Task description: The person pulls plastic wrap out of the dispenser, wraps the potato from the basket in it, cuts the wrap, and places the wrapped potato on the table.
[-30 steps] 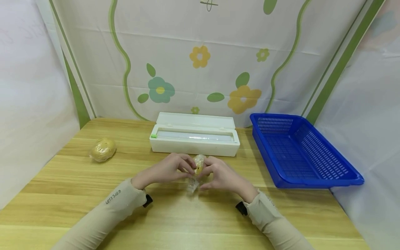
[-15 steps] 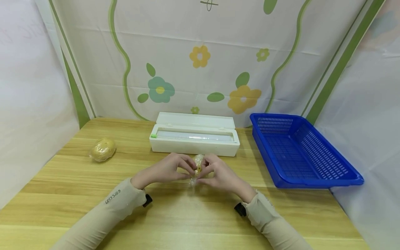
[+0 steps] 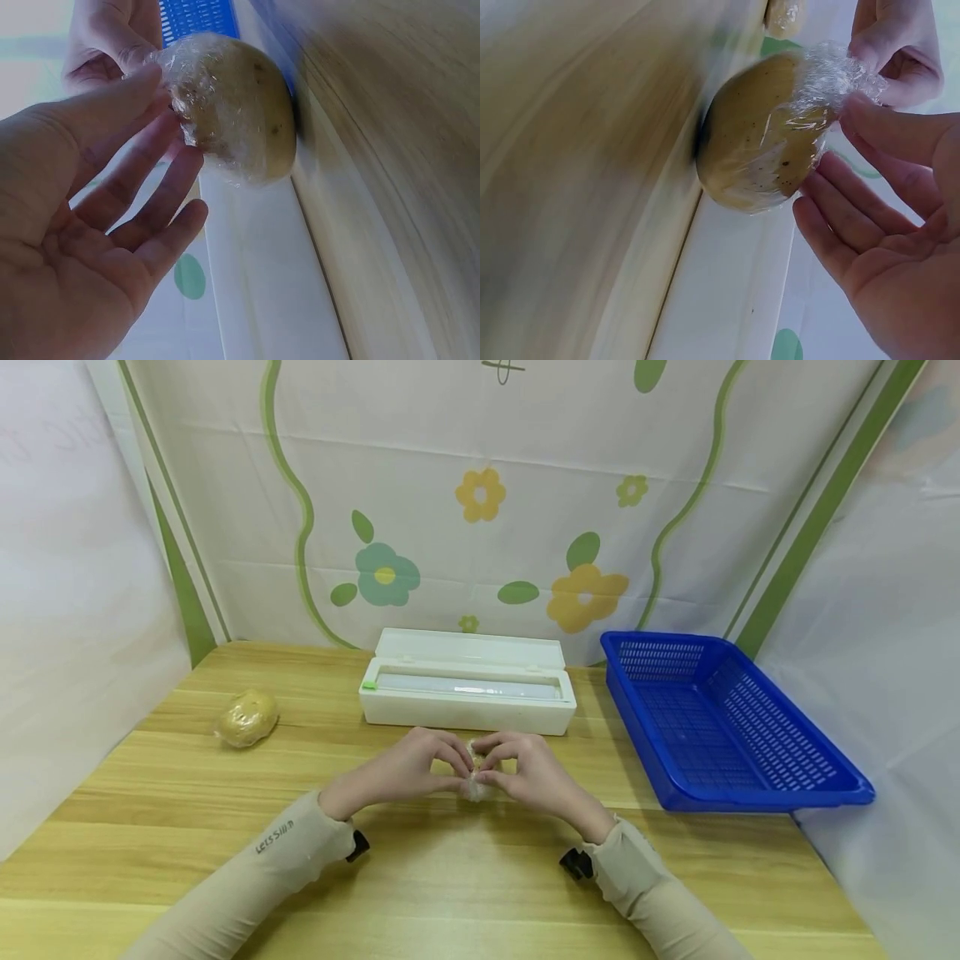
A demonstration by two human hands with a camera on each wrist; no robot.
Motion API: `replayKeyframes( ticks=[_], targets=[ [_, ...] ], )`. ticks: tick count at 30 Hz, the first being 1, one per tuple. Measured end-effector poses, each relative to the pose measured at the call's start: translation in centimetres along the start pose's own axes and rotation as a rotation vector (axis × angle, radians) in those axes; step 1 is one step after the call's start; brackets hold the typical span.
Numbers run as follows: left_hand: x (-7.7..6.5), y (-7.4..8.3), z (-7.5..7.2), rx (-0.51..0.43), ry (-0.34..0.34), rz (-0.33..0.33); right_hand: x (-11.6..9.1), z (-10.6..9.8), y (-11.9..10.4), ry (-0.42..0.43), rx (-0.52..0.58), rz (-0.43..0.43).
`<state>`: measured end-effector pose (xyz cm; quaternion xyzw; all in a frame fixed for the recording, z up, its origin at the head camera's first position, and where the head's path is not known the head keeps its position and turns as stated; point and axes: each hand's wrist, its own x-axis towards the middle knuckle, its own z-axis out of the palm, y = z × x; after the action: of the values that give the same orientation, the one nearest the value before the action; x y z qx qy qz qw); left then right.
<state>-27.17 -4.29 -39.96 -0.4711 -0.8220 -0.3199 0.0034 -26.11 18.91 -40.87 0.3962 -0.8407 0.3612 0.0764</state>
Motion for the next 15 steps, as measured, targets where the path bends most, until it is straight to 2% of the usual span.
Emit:
replayKeyframes(
  ticks=[4,9,15],
  targets=[
    [-0.05,0.29,-0.02,0.027,0.041,0.0,0.1,-0.01,-0.41,-0.007,0.018,0.006],
    [-0.07,0.31,0.05,0.019,0.056,-0.014,0.22,0.16,-0.44,-0.02,0.033,0.021],
    [0.05,0.24,0.24,0.024,0.05,-0.05,0.25,0.2,-0.43,-0.014,0.157,0.097]
  ],
)
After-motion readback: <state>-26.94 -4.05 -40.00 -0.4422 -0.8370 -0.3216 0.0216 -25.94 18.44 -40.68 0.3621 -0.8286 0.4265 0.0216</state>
